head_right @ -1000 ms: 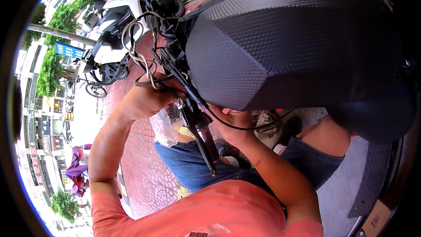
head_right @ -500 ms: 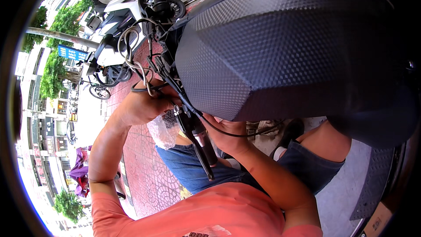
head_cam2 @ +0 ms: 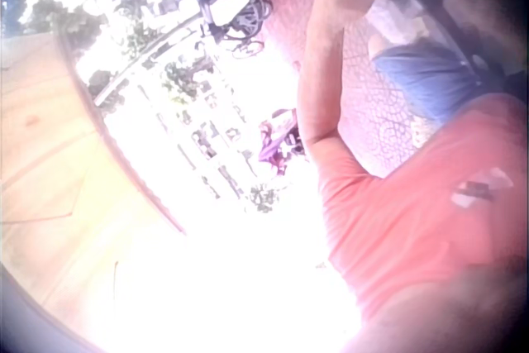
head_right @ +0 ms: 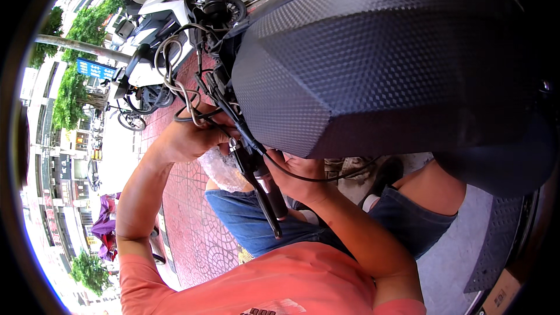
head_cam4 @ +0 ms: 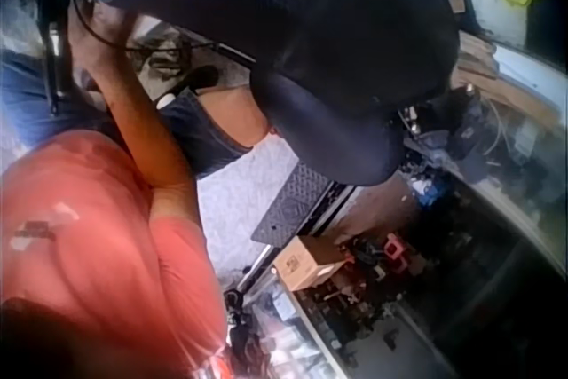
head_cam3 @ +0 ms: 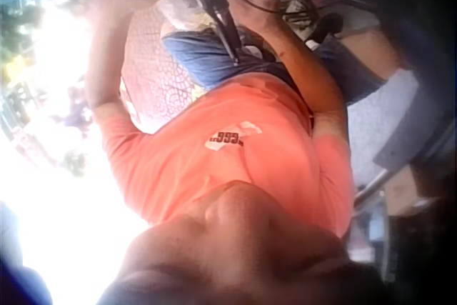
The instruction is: The person connects and tapes electrical wires on a motorcycle with pliers and tape, then unwraps a new handbrake component and fits it onto the handlebar.
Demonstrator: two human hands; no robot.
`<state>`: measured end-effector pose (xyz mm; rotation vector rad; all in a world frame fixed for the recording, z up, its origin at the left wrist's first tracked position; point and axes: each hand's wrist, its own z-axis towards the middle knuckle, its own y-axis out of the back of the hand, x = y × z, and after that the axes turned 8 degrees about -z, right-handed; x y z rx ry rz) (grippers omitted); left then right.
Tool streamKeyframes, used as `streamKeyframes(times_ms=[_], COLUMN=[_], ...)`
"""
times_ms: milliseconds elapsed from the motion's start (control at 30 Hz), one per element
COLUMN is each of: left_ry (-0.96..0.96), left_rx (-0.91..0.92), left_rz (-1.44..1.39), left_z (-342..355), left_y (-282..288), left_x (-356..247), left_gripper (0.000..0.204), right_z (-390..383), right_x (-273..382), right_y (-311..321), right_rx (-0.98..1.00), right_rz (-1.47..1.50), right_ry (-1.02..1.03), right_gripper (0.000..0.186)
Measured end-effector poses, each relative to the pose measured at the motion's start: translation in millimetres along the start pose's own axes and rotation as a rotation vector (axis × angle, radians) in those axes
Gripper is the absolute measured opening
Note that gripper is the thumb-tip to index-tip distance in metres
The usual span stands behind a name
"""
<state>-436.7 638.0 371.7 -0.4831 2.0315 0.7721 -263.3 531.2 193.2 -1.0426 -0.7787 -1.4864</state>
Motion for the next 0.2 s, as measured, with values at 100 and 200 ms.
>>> streamKeyframes(times_ms=[100,200], left_ry=[-0.020,0.001], left_rx=[-0.011,-0.057], left_rz=[0.003,-0.025], left_z=[-0.1,-2.4], left_y=[0.3,-6.3], left_x=[4.6,2.2], left_gripper=[0.026,0.028], right_z=[-0.9,-7.3], right_x=[-1.4,-8.2], right_y=[-0.7,-6.0], right_rx=[-0.015,-0.035], right_rz=[0.075,0.182], right_ry=[-0.025,-0.085], right_gripper=[0.016,0.020])
